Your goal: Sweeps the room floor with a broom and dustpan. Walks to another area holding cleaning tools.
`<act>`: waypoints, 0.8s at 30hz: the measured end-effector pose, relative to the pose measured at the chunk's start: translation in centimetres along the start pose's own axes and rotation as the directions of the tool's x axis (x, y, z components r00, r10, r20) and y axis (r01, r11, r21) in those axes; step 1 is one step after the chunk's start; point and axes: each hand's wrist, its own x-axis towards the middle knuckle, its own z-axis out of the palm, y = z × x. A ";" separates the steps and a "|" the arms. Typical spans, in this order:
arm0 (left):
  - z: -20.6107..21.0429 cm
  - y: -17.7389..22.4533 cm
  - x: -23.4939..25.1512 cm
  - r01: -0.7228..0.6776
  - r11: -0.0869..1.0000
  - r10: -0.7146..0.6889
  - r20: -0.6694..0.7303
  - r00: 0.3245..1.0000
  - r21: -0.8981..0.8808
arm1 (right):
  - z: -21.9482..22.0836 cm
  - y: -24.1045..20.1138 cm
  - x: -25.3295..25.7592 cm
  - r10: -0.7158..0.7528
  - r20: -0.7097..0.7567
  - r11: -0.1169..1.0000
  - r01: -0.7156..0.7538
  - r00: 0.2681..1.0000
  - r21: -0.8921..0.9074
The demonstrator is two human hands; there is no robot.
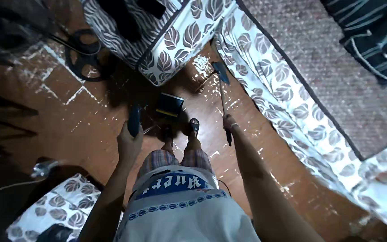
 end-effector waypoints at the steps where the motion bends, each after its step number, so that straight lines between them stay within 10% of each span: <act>1: 0.5 0.2 -0.3 0.051 0.999 -0.051 -0.021 0.998 -0.011 | 0.0 -2.1 1.1 -0.020 0.019 1.000 0.020 1.000 -0.018; 6: 2.8 -0.6 -1.4 0.205 0.977 -0.210 -0.102 0.972 -0.051 | 1.6 -7.5 2.6 -0.052 0.102 0.964 0.077 0.993 -0.253; 15: 3.3 -0.8 -1.4 0.215 0.971 -0.230 -0.149 0.962 -0.108 | 1.1 -1.8 -5.6 -0.019 0.475 0.683 0.358 0.880 -0.637; 24: -0.5 -10.3 -7.3 0.245 0.955 -0.281 -0.242 0.929 -0.170 | -6.2 3.9 -13.8 0.044 0.324 0.935 0.075 0.945 -0.347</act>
